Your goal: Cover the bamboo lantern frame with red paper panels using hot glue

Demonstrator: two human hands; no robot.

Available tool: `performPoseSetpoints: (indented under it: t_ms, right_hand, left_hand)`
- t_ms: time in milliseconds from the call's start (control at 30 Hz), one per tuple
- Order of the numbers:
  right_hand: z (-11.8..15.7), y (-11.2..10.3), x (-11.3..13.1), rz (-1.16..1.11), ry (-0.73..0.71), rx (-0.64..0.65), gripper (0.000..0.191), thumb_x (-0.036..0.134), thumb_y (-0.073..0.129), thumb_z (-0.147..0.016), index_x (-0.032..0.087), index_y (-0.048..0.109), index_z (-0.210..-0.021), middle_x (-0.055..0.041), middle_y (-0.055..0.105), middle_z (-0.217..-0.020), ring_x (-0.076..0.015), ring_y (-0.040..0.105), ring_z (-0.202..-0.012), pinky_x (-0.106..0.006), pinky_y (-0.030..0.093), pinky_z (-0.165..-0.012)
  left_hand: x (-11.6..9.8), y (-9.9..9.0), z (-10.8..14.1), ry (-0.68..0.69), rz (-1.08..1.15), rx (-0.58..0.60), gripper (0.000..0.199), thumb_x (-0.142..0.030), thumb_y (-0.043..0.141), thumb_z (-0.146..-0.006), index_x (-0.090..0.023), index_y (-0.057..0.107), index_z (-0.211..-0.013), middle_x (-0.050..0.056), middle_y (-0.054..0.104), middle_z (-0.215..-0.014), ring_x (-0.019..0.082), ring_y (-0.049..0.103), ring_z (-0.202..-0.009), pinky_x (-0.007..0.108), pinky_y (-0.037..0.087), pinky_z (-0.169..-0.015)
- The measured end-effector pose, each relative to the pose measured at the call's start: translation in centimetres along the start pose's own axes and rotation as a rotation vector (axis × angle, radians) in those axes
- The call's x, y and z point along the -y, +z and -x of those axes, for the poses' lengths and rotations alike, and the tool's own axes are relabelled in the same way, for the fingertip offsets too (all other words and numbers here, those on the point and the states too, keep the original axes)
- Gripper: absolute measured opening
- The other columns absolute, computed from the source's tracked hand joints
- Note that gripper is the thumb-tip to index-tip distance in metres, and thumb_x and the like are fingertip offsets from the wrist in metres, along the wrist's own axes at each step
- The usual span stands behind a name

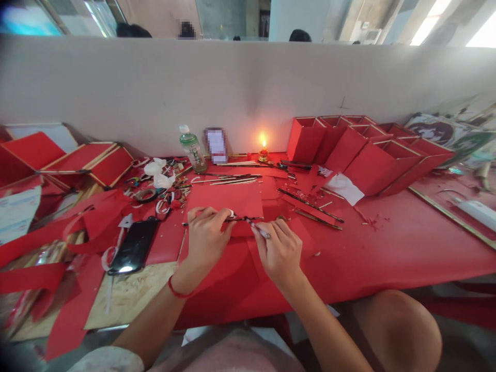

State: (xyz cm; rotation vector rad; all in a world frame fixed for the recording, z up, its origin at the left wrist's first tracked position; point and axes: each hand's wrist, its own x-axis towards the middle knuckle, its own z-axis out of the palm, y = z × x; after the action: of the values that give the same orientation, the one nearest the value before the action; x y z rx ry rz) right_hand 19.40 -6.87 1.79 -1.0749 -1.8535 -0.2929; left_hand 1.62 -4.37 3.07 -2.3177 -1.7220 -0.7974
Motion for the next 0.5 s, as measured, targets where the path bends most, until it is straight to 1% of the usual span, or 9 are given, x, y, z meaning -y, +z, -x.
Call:
performPoseSetpoints:
  t_ms: [100,267,400,500]
  right_hand:
    - [-0.8,0.0,-0.2,0.058,0.036,0.005,0.010,0.019,0.059,-0.097,0.018,0.060,-0.088,-0.0010,0.068,-0.073,-0.0133,0.057,-0.064,-0.026,0.040,-0.062]
    - [-1.7,0.3,-1.0,0.111,0.166,0.021,0.029,0.035,0.053,-0.102,0.018,0.061,-0.079,-0.0001,0.063,-0.061,-0.0126,0.056,-0.056,-0.027,0.034,-0.057]
    - [-1.9,0.5,-1.5,0.147,0.222,0.021,0.038,0.040,0.051,-0.102,0.018,0.060,-0.073,0.0008,0.062,-0.058,-0.0098,0.047,-0.045,-0.026,0.030,-0.052]
    - [-1.7,0.3,-1.7,0.161,0.225,0.036,0.039,0.040,0.053,-0.101,0.018,0.059,-0.070,0.0008,0.061,-0.056,-0.0095,0.045,-0.043,-0.026,0.029,-0.050]
  left_hand:
    - [0.1,0.1,0.1,0.025,-0.009,-0.005,0.010,-0.018,0.058,-0.090,-0.024,0.066,-0.087,0.002,0.071,-0.072,0.022,0.062,-0.079,0.038,0.033,-0.089]
    - [-0.1,0.2,0.3,0.031,-0.017,-0.005,0.013,-0.018,0.055,-0.091,-0.024,0.066,-0.088,0.002,0.071,-0.070,0.023,0.061,-0.079,0.039,0.033,-0.089]
    - [-0.1,0.3,0.3,0.041,-0.029,-0.006,0.014,-0.017,0.055,-0.091,-0.024,0.066,-0.088,0.001,0.070,-0.069,0.023,0.061,-0.078,0.039,0.032,-0.089]
    - [0.0,0.3,0.2,0.037,-0.027,-0.001,0.014,-0.016,0.055,-0.090,-0.024,0.066,-0.088,0.001,0.070,-0.068,0.022,0.061,-0.078,0.039,0.032,-0.089]
